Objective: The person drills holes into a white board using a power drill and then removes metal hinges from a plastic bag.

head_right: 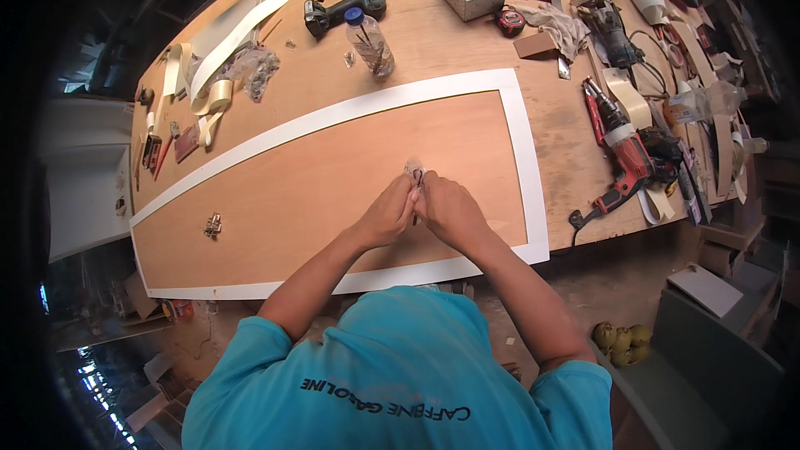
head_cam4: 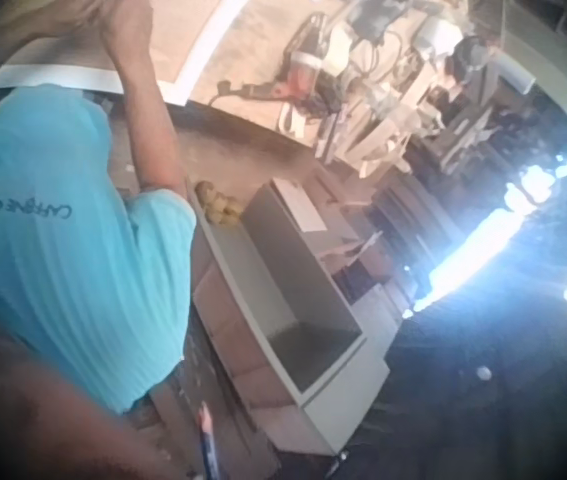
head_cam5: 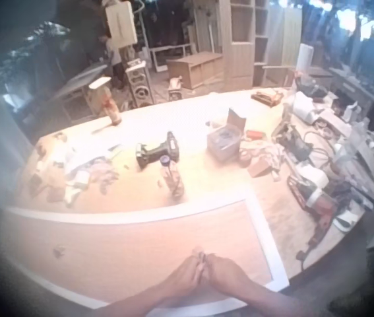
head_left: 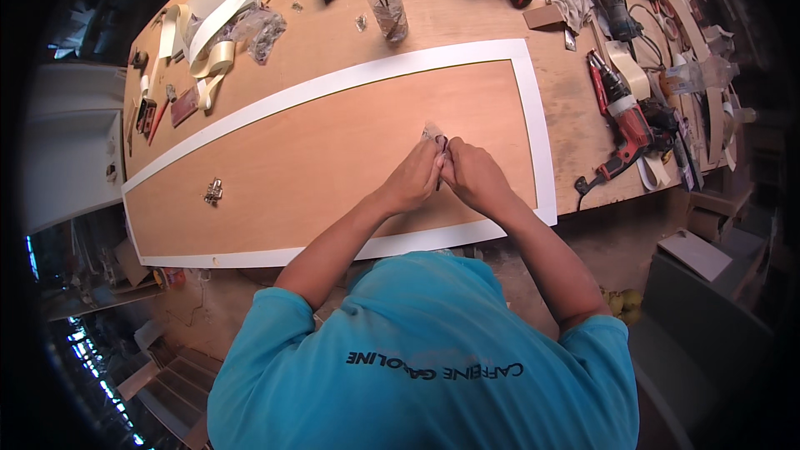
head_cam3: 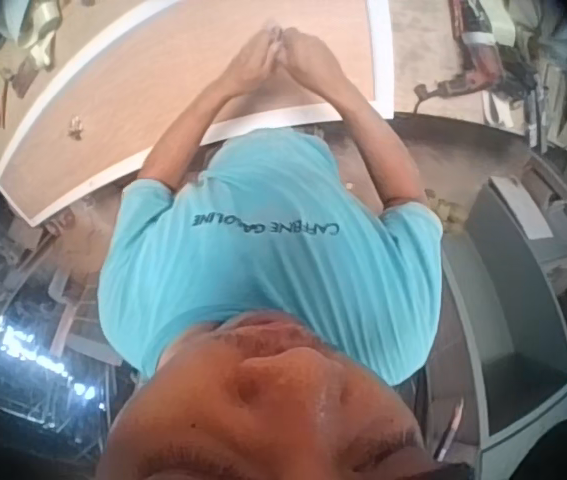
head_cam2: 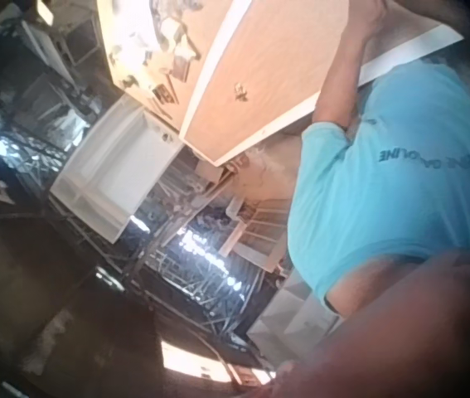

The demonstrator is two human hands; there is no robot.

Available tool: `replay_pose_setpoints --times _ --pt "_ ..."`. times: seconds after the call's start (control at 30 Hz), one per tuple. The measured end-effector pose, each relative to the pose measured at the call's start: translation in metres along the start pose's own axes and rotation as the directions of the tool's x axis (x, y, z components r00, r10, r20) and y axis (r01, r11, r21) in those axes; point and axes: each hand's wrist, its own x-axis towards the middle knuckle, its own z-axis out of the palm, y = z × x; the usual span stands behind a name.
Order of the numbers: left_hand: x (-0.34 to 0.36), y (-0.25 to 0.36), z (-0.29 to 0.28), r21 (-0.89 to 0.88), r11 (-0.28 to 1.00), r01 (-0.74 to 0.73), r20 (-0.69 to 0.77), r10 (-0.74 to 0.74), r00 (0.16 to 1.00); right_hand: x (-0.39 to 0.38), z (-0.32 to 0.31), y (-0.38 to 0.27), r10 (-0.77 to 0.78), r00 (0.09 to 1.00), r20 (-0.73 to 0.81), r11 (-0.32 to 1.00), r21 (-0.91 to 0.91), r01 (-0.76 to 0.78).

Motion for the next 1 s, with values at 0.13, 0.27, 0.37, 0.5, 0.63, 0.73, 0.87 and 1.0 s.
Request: replay_pose_setpoints --times 0.13,0.27,0.37,0.5,0.63,0.73,0.87,1.0 --pt "-0.001 -0.006 0.005 -0.062 0.998 -0.007 0.061 0.011 0.998 -0.003 -0.003 0.003 -0.124 0.991 -0.046 0.985 -0.125 0.117" --pt "0.003 -0.012 0.013 -0.195 0.98 -0.032 -0.024 0.028 0.999 0.001 -0.015 0.014 -0.032 0.998 -0.057 0.987 -0.161 0.022" --pt "0.004 -0.013 0.019 -0.354 0.932 0.079 0.016 -0.079 0.997 0.008 -0.014 0.02 -0.005 0.99 -0.143 0.988 -0.155 -0.017" --pt "-0.006 -0.013 0.014 -0.259 0.963 0.072 -0.037 -0.084 0.996 0.017 -0.016 0.026 0.146 0.964 -0.22 0.989 0.017 -0.146" --pt "-0.017 -0.016 0.004 -0.445 0.88 0.166 -0.082 -0.224 0.971 0.02 -0.019 0.028 0.139 0.979 -0.152 0.979 0.17 -0.112" --pt "-0.02 -0.021 0.005 -0.463 0.877 0.127 -0.147 -0.217 0.965 0.028 -0.014 0.026 0.007 0.989 -0.148 0.997 -0.076 -0.018" --pt "-0.034 -0.037 0.018 -0.492 0.865 0.1 -0.169 -0.208 0.963 0.038 0.0 0.02 0.026 0.986 -0.163 0.979 -0.197 -0.058" --pt "-0.057 -0.063 0.007 -0.69 0.715 0.117 -0.368 -0.485 0.793 0.03 0.01 0.007 0.24 0.963 0.125 0.779 0.567 -0.268"
